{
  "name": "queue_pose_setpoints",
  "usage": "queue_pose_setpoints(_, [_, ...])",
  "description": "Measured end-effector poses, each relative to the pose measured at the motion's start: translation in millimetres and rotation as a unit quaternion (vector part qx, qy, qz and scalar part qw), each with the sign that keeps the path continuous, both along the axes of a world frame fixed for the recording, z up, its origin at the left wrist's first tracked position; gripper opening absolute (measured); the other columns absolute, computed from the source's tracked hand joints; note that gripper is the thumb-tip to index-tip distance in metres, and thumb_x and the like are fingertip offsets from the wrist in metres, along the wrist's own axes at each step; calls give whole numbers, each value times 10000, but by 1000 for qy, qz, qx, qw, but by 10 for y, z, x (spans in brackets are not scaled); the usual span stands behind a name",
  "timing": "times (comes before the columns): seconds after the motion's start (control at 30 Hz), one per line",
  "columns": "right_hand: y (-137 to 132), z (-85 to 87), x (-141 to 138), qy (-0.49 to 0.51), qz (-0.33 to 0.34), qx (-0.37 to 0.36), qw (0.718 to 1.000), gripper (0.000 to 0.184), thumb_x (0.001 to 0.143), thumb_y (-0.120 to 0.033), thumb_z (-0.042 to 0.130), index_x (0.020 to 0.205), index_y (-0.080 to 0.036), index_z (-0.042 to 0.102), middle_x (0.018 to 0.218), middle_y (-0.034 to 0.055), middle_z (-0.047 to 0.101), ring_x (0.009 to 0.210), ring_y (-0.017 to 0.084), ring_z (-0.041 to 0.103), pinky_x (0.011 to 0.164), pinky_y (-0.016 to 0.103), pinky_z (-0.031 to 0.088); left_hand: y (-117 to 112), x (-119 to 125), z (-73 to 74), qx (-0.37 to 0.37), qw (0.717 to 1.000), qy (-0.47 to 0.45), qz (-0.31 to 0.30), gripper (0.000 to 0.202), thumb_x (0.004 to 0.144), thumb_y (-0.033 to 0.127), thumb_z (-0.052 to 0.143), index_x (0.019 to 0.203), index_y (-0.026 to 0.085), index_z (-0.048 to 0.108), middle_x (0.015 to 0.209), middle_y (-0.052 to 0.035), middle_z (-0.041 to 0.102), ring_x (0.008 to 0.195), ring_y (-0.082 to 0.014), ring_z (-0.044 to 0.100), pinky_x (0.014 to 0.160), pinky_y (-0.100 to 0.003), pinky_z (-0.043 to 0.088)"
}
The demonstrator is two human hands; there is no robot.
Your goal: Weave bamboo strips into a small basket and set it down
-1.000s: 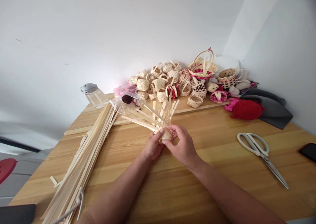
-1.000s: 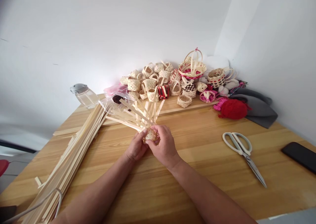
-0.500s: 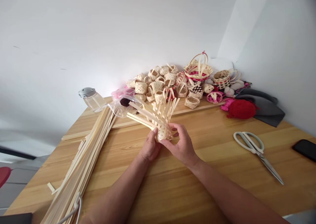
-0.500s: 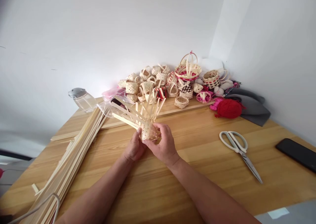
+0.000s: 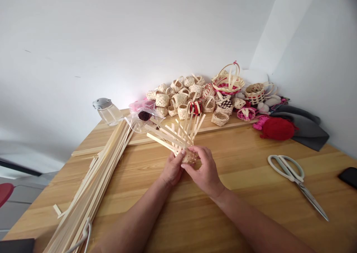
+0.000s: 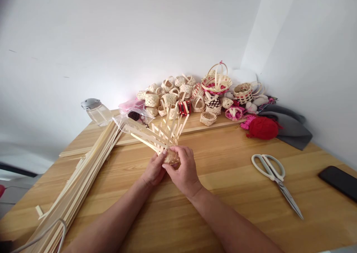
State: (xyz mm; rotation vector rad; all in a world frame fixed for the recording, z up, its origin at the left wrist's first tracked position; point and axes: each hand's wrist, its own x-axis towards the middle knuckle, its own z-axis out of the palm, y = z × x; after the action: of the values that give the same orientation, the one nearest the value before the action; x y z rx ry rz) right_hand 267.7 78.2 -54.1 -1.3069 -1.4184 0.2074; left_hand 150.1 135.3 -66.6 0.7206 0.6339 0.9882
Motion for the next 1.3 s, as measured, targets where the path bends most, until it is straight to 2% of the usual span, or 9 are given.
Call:
queue_pose_setpoints(0.3, [-12,28,-31,-36,3,16,999,469,722,-148,807,1128,-272,611,1093,76,668,1052,303,596,945,498,528,-19,-2,4,5,1000,11,3,433,724,439,848,970,128,673,844,-65,710,795,-192,685,801,-345,560])
queue_pose_setpoints(0.43, [-29,42,-20,-49,22,27,998,478,760,-186,796,1193,-280,615,1126,81,665,1075,302,599,965,502,525,7,-16,7,8,1000,23,18,452,734,478,831,985,150,649,838,-42,699,779,-180,672,760,-334,562])
queue_pose_setpoints(0.53, [-25,30,29,-22,24,23,999,543,759,-244,821,1247,-270,585,1193,94,641,1118,299,591,970,490,532,54,-25,-14,6,1000,9,26,529,740,499,824,1108,173,630,916,-51,717,814,-194,684,768,-344,564])
queue_pose_setpoints(0.6, [-8,7,64,8,15,10,1000,573,743,-260,835,1248,-253,564,1204,102,628,1095,289,600,889,449,568,83,-34,-30,10,1000,-10,19,545,768,498,804,1166,168,630,1014,-80,732,915,-224,699,844,-363,559])
queue_pose_setpoints(0.7, [24,-36,95,22,20,-3,1000,495,780,-210,780,1226,-255,571,1205,101,617,1082,272,603,796,391,585,108,-58,-35,15,1000,-21,-19,465,816,436,780,1161,157,643,1099,-109,735,1005,-256,702,888,-379,557])
queue_pose_setpoints(0.83, [41,-82,98,4,15,-2,1000,446,813,-148,716,1225,-277,603,1228,95,600,1133,275,581,841,410,581,98,-75,-19,-3,999,-21,-50,420,848,424,754,1167,176,638,1098,-104,736,958,-249,713,805,-363,574])
queue_pose_setpoints(0.93, [34,-97,84,-10,11,-1,1000,447,809,-144,719,1221,-285,619,1216,89,600,1136,284,569,881,439,572,69,-49,-14,-1,999,-36,-40,448,824,471,771,1128,164,652,1037,-98,740,928,-239,709,832,-366,564])
queue_pose_setpoints(1.07, [22,-85,52,-12,10,0,1000,444,803,-123,703,1211,-279,622,1184,84,615,1130,289,556,915,458,558,33,-9,11,12,999,-44,-17,419,773,392,835,1066,153,655,924,-60,731,853,-193,693,834,-328,542])
queue_pose_setpoints(1.3, [-9,-44,-26,-34,2,31,999,455,802,-71,673,1213,-257,616,1144,88,624,1098,290,553,952,489,527,20,-4,21,1,999,-45,5,406,751,351,853,1032,136,652,920,-49,720,836,-160,679,828,-297,547])
